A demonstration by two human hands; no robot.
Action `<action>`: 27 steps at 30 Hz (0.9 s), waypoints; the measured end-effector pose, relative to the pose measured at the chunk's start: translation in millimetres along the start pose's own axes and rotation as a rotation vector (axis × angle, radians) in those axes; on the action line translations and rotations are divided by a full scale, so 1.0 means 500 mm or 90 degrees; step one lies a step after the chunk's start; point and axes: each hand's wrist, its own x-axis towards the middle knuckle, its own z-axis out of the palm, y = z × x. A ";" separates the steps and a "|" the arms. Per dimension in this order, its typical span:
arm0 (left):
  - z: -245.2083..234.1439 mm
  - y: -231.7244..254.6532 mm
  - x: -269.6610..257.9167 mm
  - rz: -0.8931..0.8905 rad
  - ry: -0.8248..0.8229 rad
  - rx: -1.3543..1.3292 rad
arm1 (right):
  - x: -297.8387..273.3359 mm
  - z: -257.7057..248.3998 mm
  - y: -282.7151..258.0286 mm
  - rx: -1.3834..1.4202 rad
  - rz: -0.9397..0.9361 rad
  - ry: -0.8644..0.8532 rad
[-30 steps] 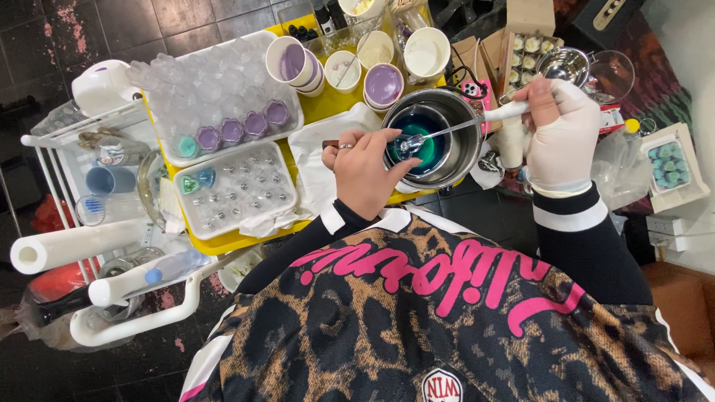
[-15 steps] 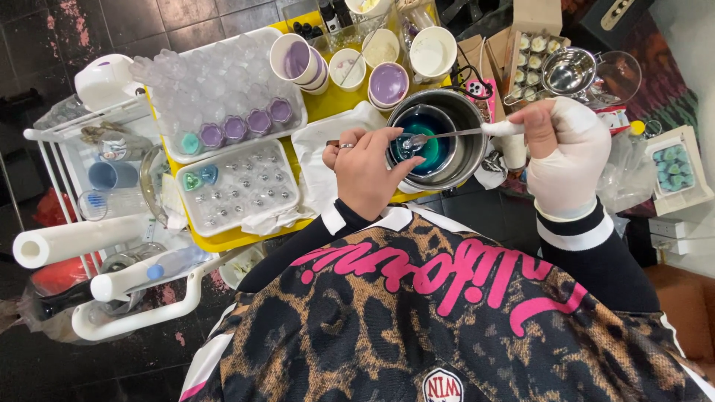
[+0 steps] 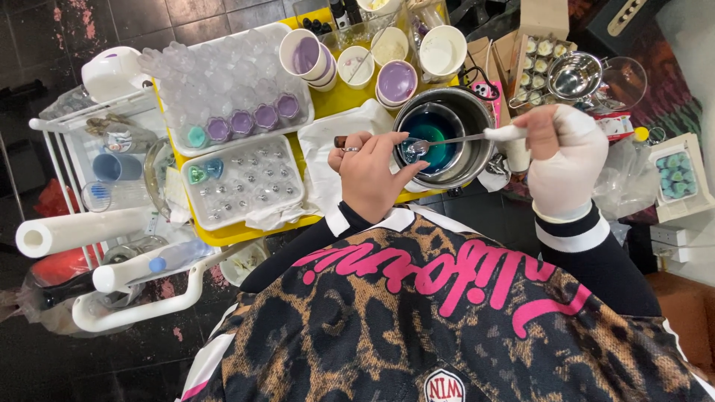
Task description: The person wipes the work surface with a tissue, then holds a heart-shaped object on a stick and repeatedly dips it into a pot of melted blue wax, stirring the wax with a rod between dips. They handle small cups and molds arranged on a yellow tray while working at the candle-making station.
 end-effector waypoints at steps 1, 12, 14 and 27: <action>-0.001 0.000 -0.001 -0.002 0.001 0.002 | 0.005 0.000 0.006 0.001 0.000 -0.002; -0.055 -0.018 -0.026 -0.036 0.043 0.022 | 0.046 -0.022 0.058 0.102 0.054 0.111; -0.069 -0.026 -0.035 -0.059 0.037 0.019 | 0.053 -0.030 0.093 0.034 0.035 0.081; -0.084 -0.032 -0.054 -0.073 0.053 0.064 | 0.080 0.033 0.185 0.016 0.075 -0.033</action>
